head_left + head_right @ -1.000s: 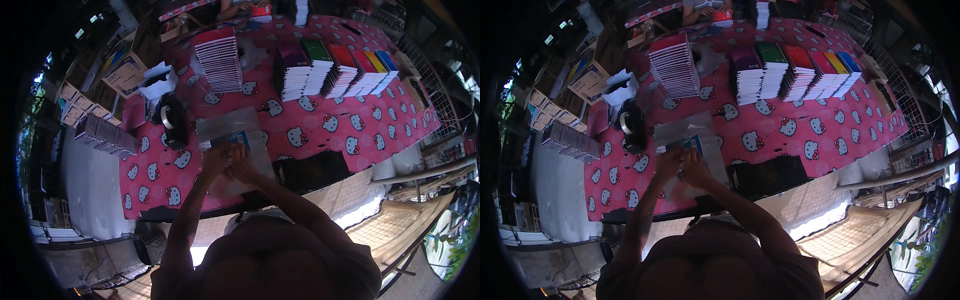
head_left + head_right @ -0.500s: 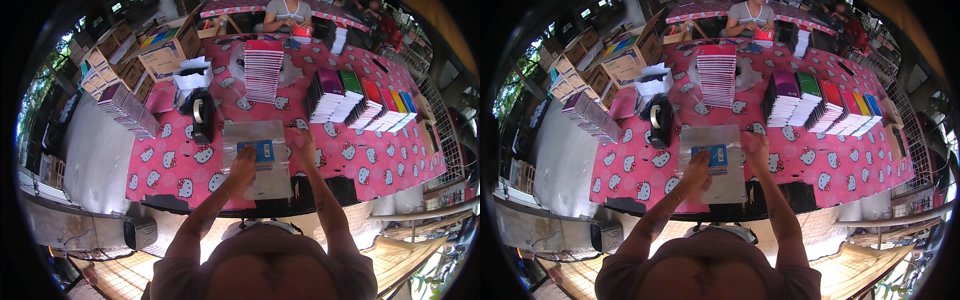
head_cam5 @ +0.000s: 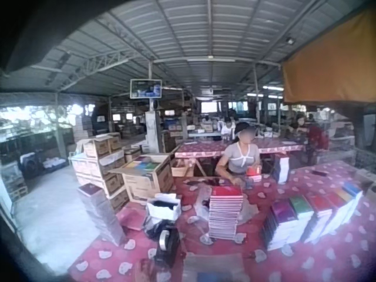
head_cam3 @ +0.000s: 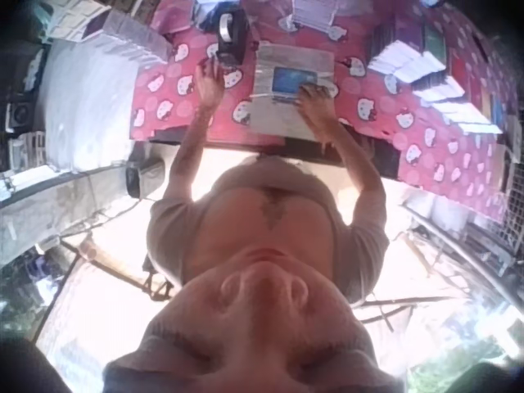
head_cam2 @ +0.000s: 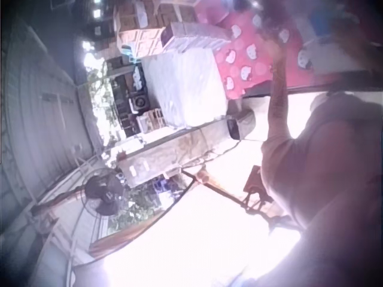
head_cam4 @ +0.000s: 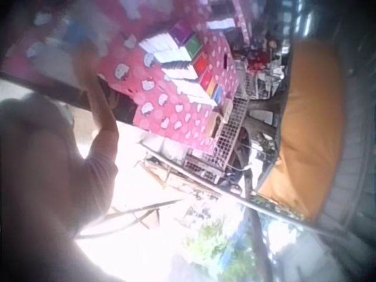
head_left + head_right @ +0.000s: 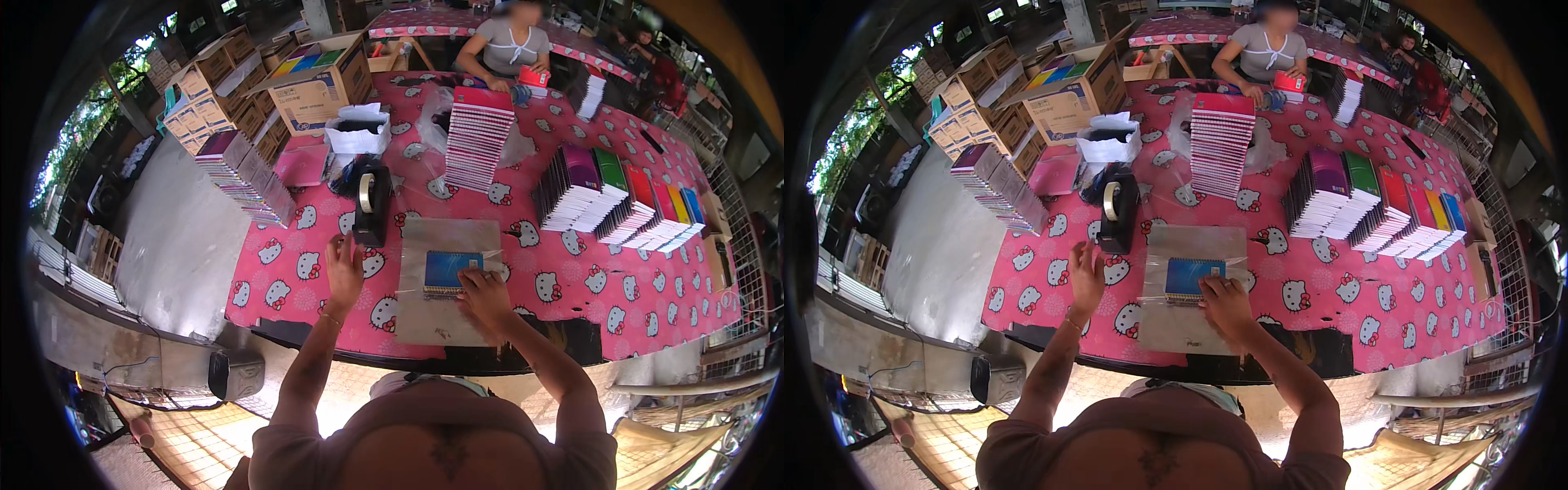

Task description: The person places small notebooks into plastic bags by hand, seals the bags with tape from a dispenser, and stacks the packaged notebooks onto the table.

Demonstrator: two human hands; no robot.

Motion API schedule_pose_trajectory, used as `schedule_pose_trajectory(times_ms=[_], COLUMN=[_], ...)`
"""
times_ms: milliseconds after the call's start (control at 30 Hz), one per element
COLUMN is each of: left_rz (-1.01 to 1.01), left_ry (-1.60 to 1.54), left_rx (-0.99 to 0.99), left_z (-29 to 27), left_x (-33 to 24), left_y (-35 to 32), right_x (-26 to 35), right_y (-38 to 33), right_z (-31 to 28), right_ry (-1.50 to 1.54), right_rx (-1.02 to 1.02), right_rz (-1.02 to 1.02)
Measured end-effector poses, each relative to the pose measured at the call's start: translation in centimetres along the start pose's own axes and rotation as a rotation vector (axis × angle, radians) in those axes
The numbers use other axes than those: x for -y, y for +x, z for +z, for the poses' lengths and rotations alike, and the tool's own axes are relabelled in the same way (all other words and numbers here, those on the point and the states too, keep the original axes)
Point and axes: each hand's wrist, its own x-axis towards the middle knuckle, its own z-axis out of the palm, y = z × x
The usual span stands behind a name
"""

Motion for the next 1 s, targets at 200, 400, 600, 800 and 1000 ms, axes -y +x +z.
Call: schedule_pose_trajectory(times_ms=[200, 400, 600, 800, 1000], left_rz=[-0.702, -0.919, -0.435, -0.400, -0.255], left_ry=[-0.635, -1.163, 0.427, -0.424, 0.214], left_rx=[0.408, 0.104, 0.290, 0.643, 0.898], left_z=[2.2, 3.0, -0.5, 4.1, 6.2], left_x=[5.7, 3.2, 3.9, -11.5, -13.2], left_y=[6.4, -0.2, 3.9, 0.4, -1.1], right_x=[0.9, -0.2, -0.3, -0.4, -0.5], right_y=[0.0, -1.4, -0.9, -0.2, -0.4], right_z=[0.4, 0.9, 0.7, 0.1, 0.1], right_ry=[0.080, 0.094, 0.110, 0.114, 0.133], right_rx=[-0.018, -0.059, -0.035, -0.091, -0.078], right_rz=[-0.021, 0.001, -0.006, -0.051, -0.053])
